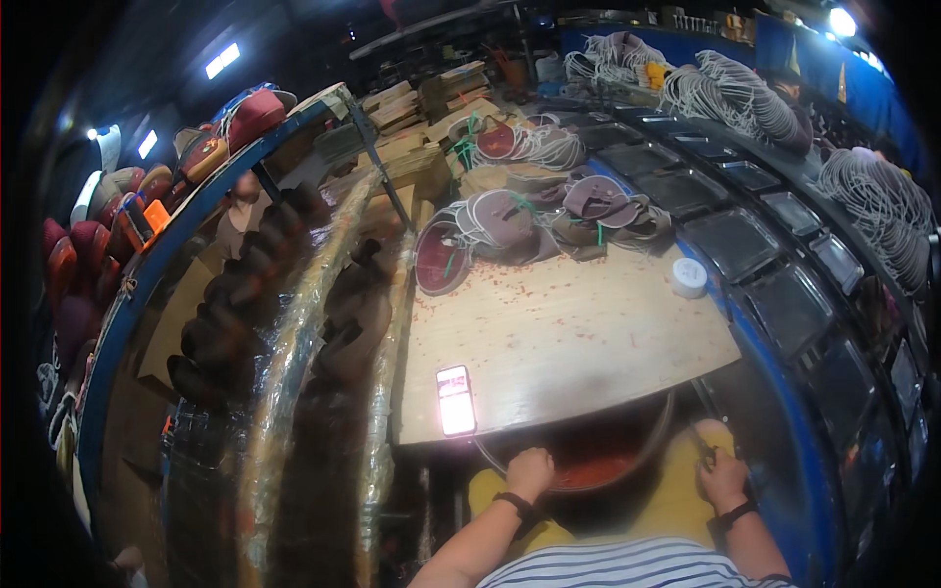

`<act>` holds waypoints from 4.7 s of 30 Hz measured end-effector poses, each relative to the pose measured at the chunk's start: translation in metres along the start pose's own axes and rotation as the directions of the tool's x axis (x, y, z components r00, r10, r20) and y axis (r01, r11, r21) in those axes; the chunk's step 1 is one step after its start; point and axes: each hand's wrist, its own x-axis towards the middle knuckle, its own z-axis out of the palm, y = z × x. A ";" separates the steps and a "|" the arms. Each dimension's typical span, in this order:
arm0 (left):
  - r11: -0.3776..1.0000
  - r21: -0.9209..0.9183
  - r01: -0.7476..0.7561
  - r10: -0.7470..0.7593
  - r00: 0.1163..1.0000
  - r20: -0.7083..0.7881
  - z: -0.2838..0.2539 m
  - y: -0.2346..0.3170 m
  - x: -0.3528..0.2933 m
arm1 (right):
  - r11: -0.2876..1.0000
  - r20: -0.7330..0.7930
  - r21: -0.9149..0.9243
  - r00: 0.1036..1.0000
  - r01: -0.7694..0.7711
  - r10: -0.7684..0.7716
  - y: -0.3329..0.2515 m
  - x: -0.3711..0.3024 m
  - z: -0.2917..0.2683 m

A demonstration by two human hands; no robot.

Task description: The person is using scissors to trim excess material from shoe uppers on an assembly line.

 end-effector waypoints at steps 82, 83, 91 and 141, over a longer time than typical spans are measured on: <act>0.054 -0.952 0.301 -0.472 0.848 0.241 -0.048 -0.010 0.099 | 0.746 0.121 0.648 0.945 0.157 -0.304 -0.176 0.213 0.080; 0.184 -0.930 0.319 -0.487 0.851 0.196 -0.052 -0.016 0.098 | 0.738 0.370 0.668 0.901 -0.090 -0.225 -0.177 0.224 0.062; 0.235 -0.885 0.402 -0.312 0.893 0.323 -0.064 -0.056 0.116 | 0.715 0.535 0.689 0.585 0.114 -0.609 -0.140 0.306 0.062; 0.916 0.345 -0.203 0.210 0.978 0.017 -0.053 0.021 0.084 | 0.664 -0.073 0.157 0.679 0.731 -0.731 -0.140 0.162 0.098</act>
